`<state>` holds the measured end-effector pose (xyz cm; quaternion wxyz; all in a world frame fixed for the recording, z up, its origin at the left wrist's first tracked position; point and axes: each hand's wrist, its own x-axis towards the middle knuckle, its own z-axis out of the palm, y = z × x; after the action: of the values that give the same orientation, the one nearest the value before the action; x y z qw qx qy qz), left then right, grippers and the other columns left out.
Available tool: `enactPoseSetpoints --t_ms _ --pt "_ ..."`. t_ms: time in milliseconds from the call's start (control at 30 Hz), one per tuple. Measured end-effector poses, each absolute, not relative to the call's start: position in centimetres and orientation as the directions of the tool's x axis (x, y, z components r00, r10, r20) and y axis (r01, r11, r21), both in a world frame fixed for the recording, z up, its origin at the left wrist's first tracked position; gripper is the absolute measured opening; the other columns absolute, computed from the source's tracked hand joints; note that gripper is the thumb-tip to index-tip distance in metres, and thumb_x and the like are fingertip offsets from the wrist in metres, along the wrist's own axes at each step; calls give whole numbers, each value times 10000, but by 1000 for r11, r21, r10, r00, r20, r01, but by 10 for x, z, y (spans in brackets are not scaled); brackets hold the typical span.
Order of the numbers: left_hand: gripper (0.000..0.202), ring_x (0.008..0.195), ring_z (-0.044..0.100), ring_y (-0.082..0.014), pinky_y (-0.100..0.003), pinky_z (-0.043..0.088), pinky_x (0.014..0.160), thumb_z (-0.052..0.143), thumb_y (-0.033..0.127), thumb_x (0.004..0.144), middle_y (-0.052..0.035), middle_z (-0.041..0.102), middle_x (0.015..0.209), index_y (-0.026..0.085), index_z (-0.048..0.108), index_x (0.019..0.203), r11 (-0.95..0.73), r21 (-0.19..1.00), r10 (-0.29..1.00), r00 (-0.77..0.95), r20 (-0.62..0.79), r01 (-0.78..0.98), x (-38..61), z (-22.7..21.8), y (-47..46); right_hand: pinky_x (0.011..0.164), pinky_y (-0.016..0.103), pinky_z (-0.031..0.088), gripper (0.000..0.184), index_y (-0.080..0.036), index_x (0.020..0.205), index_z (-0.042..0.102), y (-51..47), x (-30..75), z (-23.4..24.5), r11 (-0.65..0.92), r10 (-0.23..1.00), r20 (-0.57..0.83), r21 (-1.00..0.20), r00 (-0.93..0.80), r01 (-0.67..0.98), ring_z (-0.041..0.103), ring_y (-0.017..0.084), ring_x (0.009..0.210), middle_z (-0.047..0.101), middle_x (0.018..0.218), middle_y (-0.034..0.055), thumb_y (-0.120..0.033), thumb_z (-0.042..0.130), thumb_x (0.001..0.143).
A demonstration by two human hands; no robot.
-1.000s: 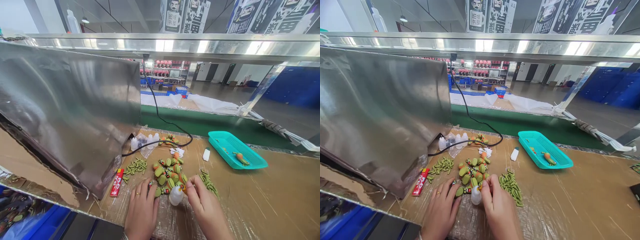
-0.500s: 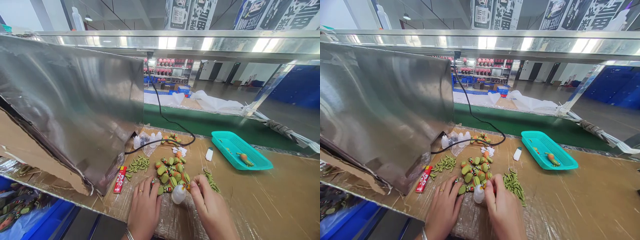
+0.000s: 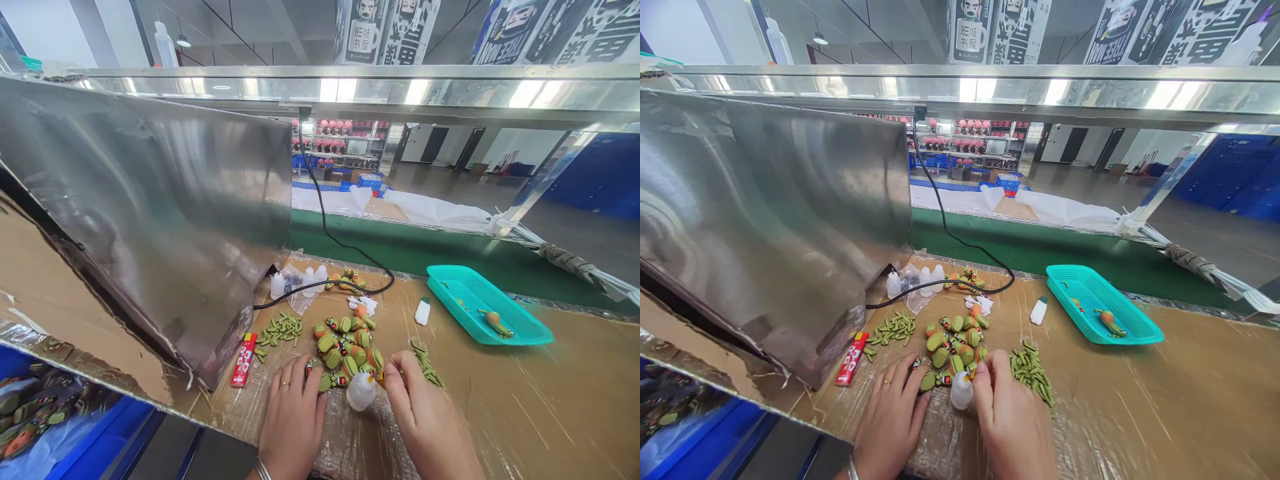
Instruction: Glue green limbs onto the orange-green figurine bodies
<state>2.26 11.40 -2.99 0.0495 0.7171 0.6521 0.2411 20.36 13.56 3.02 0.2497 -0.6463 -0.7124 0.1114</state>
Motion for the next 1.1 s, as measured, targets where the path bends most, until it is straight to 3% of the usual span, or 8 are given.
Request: enactPoseSetpoints --t_ms 1100 --pt "297 1155 487 -268 -473 360 962 397 269 907 -70 572 1273 276 549 1161 -126 377 965 25 261 918 23 -30 112 431 270 290 360 -280 778 419 137 204 27 151 967 253 -449 -37 881 584 226 457 575 497 -47 -518 188 917"
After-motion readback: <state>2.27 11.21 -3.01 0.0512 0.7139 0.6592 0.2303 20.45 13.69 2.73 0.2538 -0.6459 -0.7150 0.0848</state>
